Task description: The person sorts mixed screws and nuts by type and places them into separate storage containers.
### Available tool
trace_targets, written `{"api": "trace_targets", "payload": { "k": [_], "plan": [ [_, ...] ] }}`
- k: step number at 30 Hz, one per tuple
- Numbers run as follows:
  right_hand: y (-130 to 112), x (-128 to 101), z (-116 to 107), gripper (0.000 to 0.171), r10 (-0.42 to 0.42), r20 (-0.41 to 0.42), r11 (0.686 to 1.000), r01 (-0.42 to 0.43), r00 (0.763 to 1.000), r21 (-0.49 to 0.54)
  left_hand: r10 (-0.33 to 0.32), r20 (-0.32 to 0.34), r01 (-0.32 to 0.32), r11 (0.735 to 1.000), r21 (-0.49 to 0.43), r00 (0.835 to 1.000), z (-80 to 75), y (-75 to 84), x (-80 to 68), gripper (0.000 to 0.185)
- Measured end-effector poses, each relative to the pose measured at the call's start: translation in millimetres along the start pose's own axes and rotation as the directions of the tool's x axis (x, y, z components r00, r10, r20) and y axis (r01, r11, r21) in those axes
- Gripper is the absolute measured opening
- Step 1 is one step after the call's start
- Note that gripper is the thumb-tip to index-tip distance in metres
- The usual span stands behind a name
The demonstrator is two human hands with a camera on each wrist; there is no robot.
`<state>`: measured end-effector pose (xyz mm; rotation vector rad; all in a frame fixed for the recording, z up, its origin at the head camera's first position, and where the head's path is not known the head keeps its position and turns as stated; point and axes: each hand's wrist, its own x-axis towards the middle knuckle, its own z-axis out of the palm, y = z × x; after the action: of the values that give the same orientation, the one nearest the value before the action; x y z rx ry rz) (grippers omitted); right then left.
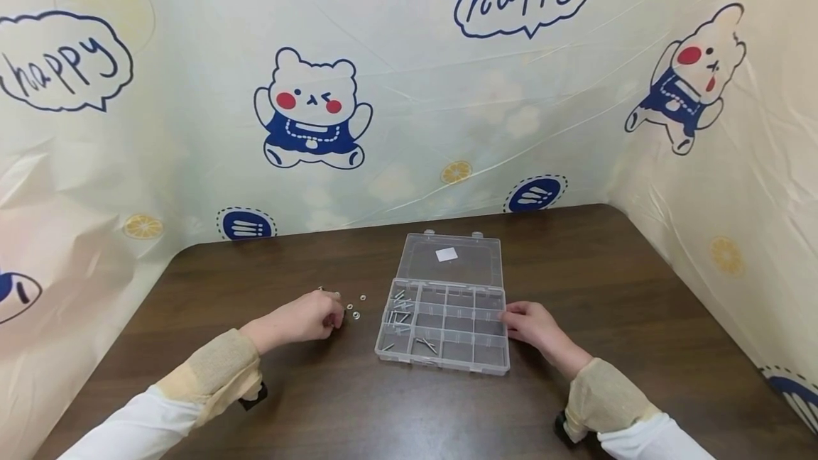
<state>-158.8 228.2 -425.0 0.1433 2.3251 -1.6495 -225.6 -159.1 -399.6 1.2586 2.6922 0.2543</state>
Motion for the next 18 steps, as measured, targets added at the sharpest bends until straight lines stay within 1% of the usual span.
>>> {"api": "trace_targets", "payload": {
  "k": [3,6,9,13,15,18],
  "plan": [
    [-0.1,0.1,-0.6,0.046,-0.002,-0.003,1.000,0.002,1.000,0.001,0.043,-0.058,-0.043,0.999,0.005,0.997,-3.1,5.5,3.3,0.011],
    [-1.1,-0.1,0.2,0.046,-0.002,-0.004,1.000,0.003,1.000,0.005,0.073,-0.121,-0.073,0.997,0.003,0.990,-7.1,11.4,6.2,0.010],
    [-2.0,-0.4,0.8,0.046,-0.004,-0.004,1.000,0.004,1.000,0.004,0.075,-0.171,-0.079,0.997,-0.013,0.982,-11.4,17.7,10.3,0.009],
    [-1.7,-0.9,1.2,0.046,-0.004,-0.006,1.000,0.004,1.000,0.009,0.085,-0.236,-0.092,0.996,-0.021,0.968,-15.8,27.5,18.1,0.009],
    [-1.3,-0.8,0.9,0.047,-0.006,-0.006,1.000,0.006,1.000,0.004,0.106,-0.272,-0.117,0.993,-0.022,0.956,-17.4,33.6,23.2,0.009],
    [-0.5,-0.5,0.8,0.046,-0.009,-0.008,1.000,0.009,1.000,0.004,0.127,-0.304,-0.141,0.990,-0.023,0.944,-19.0,43.2,31.3,0.009]
  ]
}}
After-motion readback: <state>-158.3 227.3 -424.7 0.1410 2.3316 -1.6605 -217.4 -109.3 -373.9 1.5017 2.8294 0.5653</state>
